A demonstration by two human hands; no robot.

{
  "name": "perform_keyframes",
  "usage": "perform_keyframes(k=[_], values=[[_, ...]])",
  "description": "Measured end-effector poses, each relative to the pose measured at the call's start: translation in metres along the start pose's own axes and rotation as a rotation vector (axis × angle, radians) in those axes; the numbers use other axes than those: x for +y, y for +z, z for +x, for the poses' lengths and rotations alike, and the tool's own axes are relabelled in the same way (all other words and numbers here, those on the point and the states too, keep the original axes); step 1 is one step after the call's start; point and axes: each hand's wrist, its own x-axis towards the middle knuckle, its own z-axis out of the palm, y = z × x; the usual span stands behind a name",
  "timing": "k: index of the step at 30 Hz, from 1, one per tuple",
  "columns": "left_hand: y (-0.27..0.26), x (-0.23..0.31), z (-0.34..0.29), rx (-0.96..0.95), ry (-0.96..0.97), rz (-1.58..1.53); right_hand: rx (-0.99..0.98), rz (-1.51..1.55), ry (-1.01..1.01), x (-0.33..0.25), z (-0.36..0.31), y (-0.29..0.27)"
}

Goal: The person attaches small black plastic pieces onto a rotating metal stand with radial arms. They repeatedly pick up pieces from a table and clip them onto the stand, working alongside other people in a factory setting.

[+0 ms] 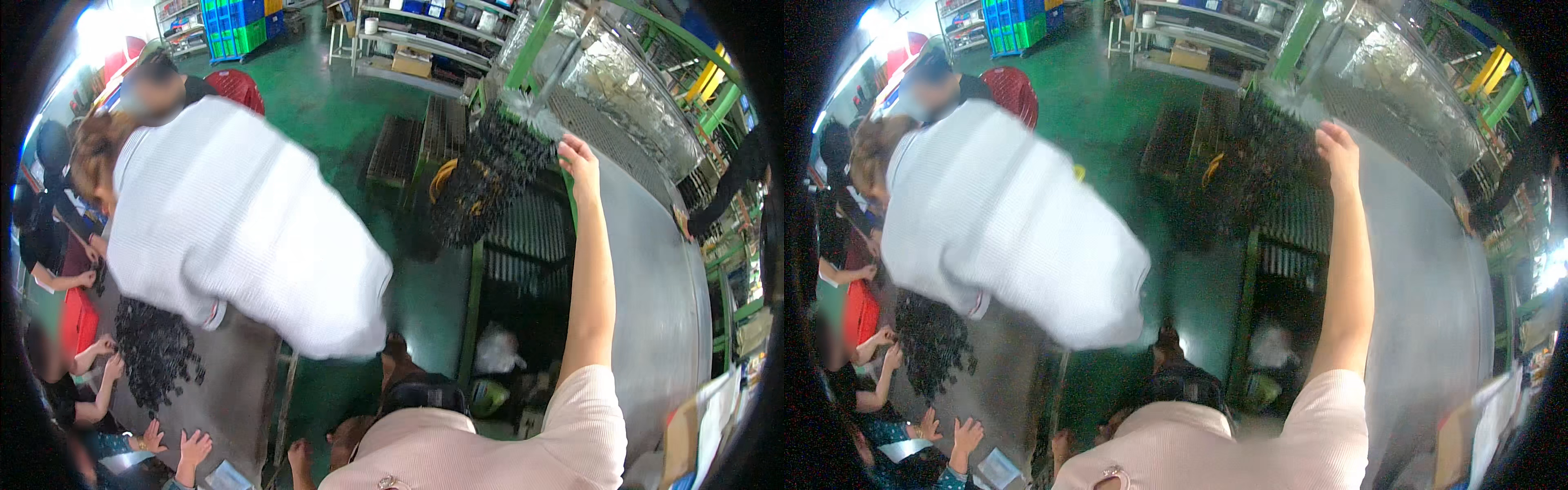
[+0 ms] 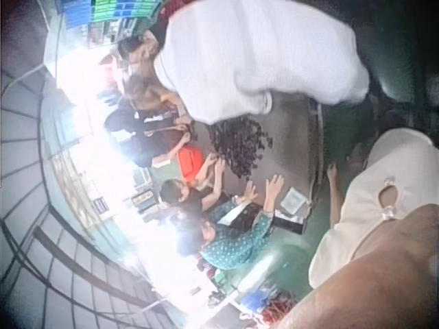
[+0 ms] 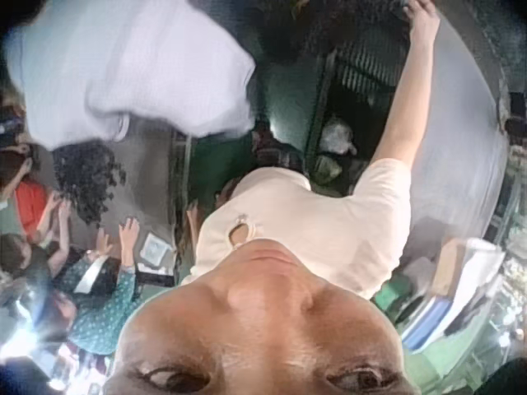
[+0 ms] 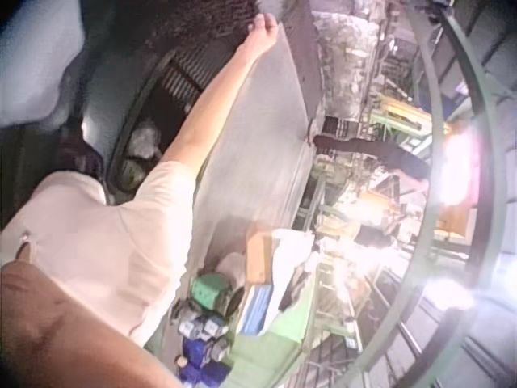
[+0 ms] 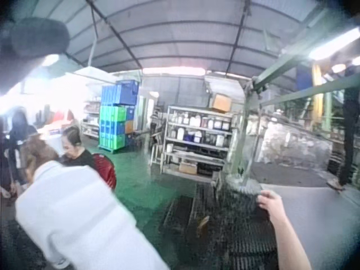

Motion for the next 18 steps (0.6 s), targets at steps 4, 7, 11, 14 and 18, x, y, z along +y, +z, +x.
perform_keyframes(k=[4, 7, 11, 14, 18], values=[[0.060, -0.052, 0.003, 0.087, -0.599, -0.025, 0.237, -0.156, -0.065, 0.061, 0.156, 0.000], [0.108, 0.030, -0.004, 0.120, -0.550, 0.014, 0.277, -0.054, -0.174, 0.093, 0.237, 0.044], [0.145, 0.143, 0.016, 0.182, -0.493, 0.016, 0.173, 0.354, -0.213, 0.099, 0.271, 0.082], [0.141, 0.195, 0.023, 0.215, -0.450, 0.034, 0.280, 0.267, 0.024, 0.081, 0.269, 0.079], [0.127, 0.214, 0.020, 0.238, -0.401, 0.032, 0.457, 0.149, -0.061, 0.059, 0.265, 0.074]])
